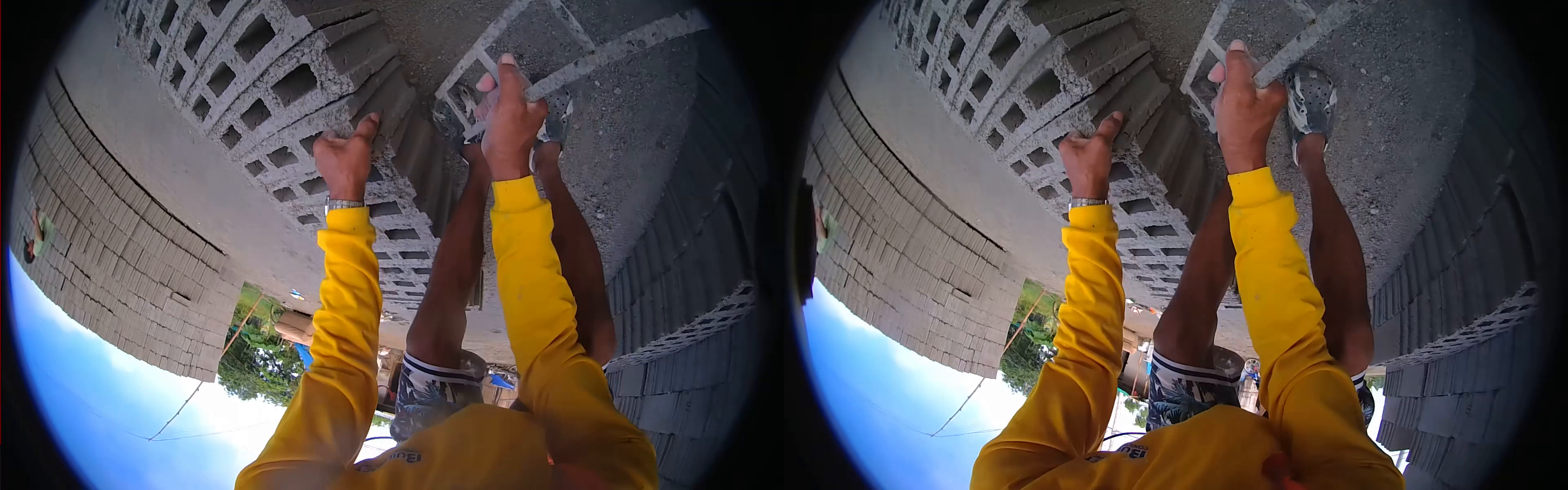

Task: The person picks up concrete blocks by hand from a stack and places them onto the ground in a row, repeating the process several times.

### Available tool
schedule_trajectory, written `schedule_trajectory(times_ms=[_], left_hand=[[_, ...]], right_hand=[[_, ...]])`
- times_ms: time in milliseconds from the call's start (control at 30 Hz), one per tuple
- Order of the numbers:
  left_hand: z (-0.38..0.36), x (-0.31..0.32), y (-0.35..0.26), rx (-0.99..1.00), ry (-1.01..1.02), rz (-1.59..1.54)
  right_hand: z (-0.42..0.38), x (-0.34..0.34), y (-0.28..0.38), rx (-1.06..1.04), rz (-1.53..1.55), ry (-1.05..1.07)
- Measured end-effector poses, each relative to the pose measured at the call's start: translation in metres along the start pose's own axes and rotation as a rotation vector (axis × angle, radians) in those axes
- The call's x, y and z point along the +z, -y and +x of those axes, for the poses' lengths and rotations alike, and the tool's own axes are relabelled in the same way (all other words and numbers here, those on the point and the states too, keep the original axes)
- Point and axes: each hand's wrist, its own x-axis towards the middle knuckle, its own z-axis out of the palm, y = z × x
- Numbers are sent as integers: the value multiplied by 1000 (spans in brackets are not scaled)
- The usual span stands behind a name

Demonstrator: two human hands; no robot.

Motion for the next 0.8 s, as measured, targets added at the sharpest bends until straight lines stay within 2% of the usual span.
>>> schedule_trajectory(times_ms=[33,67,133,233,267,333,367,433,467,500,600,667,767,800], left_hand=[[-3,-6,3,44,9,-125],[-7,-15,7,-34,37,-78],[-14,-28,-18,-132,91,-13],[-11,-24,-6,-64,61,-19],[-3,-17,17,117,-24,-70],[-8,-24,-5,-18,22,20],[-10,-27,-11,-85,48,67],[-7,-23,-1,-33,9,70],[-7,-21,4,4,-15,75],[-8,-20,4,44,-33,80],[-12,-25,-11,-81,25,47],[-13,-27,-3,-54,12,51],[-9,-12,16,-6,32,-139],[-5,-8,17,42,10,-52]], right_hand=[[0,1,2,-1,-7,19],[4,4,2,-167,-34,24],[-1,14,19,-124,-36,-5],[11,32,39,-224,-19,26],[12,38,47,-277,-46,39],[21,51,44,-437,-129,64],[27,56,27,-420,-105,113],[44,64,-36,-379,-63,213],[53,71,-83,-367,-140,188],[50,80,-95,-355,-219,157],[50,70,-102,-64,-196,153],[46,58,-96,-209,-167,116],[49,34,-50,-229,-136,75],[52,28,-30,-240,-132,40]])
